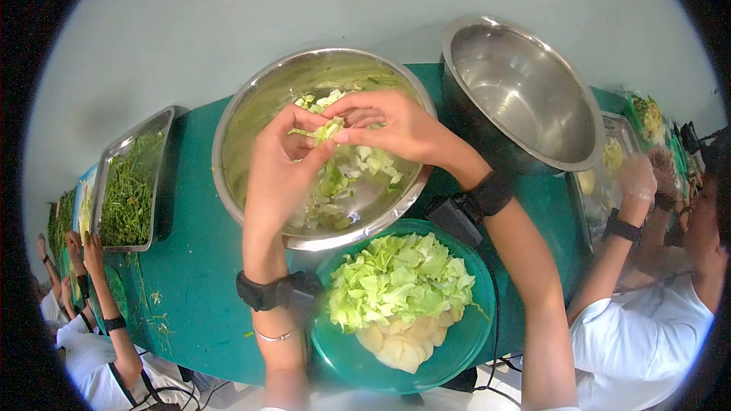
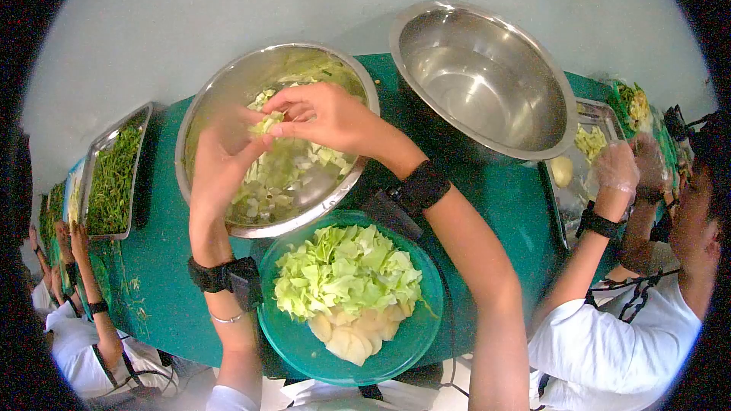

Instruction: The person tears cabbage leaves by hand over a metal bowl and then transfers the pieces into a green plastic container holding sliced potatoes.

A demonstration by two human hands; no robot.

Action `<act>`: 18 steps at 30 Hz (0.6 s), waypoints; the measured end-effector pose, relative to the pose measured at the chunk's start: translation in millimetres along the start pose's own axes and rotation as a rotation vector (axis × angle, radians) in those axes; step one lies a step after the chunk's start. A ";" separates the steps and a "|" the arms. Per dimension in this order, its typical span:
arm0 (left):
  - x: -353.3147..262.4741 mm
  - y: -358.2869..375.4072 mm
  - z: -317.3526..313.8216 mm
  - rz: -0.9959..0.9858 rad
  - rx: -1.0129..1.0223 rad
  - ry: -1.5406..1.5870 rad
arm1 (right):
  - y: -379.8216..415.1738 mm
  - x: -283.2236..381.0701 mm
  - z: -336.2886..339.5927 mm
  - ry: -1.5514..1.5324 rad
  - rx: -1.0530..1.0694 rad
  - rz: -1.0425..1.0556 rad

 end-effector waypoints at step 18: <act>10.8 0.6 -2.1 0.052 -0.060 -0.028 | 2.8 1.7 -0.9 0.133 -0.043 -0.009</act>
Point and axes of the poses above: each hand's wrist, its own y-axis away from the middle knuckle, its own z-axis out of the back of the hand, x = y × z, the point moved 2 cm from there along -y, towards the middle knuckle, and after that the axes turned 7 degrees about z, right-handed, at the moved point
